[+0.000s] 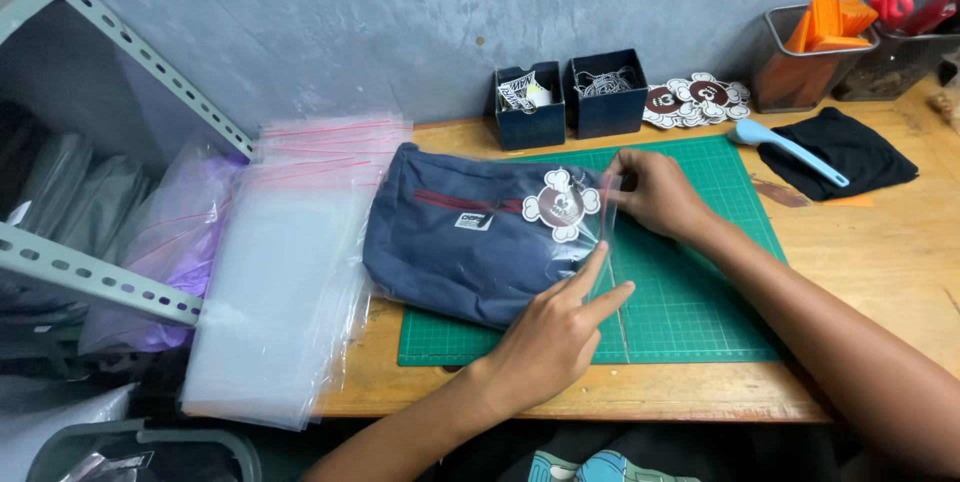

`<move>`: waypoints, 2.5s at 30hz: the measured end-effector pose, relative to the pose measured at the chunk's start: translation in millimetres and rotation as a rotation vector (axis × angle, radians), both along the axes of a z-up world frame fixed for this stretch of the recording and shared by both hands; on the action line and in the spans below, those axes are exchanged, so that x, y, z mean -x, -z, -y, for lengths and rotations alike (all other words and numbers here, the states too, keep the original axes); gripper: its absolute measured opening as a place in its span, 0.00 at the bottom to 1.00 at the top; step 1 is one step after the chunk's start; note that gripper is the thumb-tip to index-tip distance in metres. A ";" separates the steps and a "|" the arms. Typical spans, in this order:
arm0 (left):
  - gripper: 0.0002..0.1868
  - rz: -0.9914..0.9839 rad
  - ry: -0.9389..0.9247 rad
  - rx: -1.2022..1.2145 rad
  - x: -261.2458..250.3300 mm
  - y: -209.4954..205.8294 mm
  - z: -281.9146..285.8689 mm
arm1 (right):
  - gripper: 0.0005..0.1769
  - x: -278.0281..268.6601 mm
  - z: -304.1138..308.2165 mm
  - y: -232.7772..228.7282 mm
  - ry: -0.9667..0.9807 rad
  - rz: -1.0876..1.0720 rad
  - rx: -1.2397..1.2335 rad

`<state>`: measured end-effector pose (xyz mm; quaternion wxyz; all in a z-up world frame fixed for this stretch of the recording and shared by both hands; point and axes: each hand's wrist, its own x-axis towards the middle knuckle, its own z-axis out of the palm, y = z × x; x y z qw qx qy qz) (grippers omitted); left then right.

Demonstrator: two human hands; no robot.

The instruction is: The person attaches a decorative patch to a blue sling bag, then places the bag into a clear plastic bag. They add several small stickers and a chain from a small box into the plastic bag and seal it.

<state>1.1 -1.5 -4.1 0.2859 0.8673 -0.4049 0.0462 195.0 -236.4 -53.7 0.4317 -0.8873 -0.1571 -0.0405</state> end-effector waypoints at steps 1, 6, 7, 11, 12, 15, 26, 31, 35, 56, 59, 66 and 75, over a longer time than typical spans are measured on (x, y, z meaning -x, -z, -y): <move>0.39 -0.002 0.001 -0.002 -0.6 -0.5 0.8 | 0.12 0.1 -2.1 2.5 0.001 -0.002 -0.002; 0.41 -0.015 0.056 0.117 -2.0 -3.7 4.7 | 0.06 4.1 -4.6 -10.7 -0.098 -0.224 -0.324; 0.41 -0.015 0.056 0.116 -0.3 -9.8 3.5 | 0.06 2.6 -2.6 -10.5 -0.098 -0.225 -0.324; 0.27 0.189 -0.004 0.163 -1.1 -33.3 -7.3 | 0.10 -2.8 -0.2 -9.8 -0.075 -0.354 -0.447; 0.29 0.335 -0.053 0.071 -2.2 -38.1 -11.8 | 0.12 -2.6 -1.3 -8.4 -0.041 -0.438 -0.538; 0.54 0.443 -0.111 -0.368 -17.1 -44.3 -26.9 | 0.12 -3.6 -9.3 -7.0 0.040 -0.558 -0.601; 0.50 0.162 -0.098 -0.261 -34.0 5.0 -9.2 | 0.17 36.0 -13.8 -68.5 -0.024 -0.641 -0.251; 0.53 0.146 -0.121 -0.173 -45.9 1.9 12.2 | 0.21 22.5 -16.7 -48.5 -0.014 -0.754 -0.546; 0.47 -0.101 -0.090 -0.105 -78.7 -11.7 17.3 | 0.27 13.2 -12.5 -22.7 0.093 -0.514 -0.486; 0.36 -0.770 -0.437 -0.196 -256.6 -30.7 4.6 | 0.12 11.4 -8.9 -17.8 0.050 -0.306 -0.572; 0.29 -0.813 -0.397 -0.113 -267.2 -19.1 0.2 | 0.13 8.1 -9.2 -13.4 0.077 -0.255 -0.599; 0.17 -0.775 -0.323 -0.006 -290.4 -3.8 8.9 | 0.12 14.5 -15.8 -18.3 0.084 -0.111 -0.559; 0.15 -0.633 -0.406 0.054 -317.1 40.0 13.2 | 0.23 39.1 -18.7 -44.9 0.065 -0.506 -0.536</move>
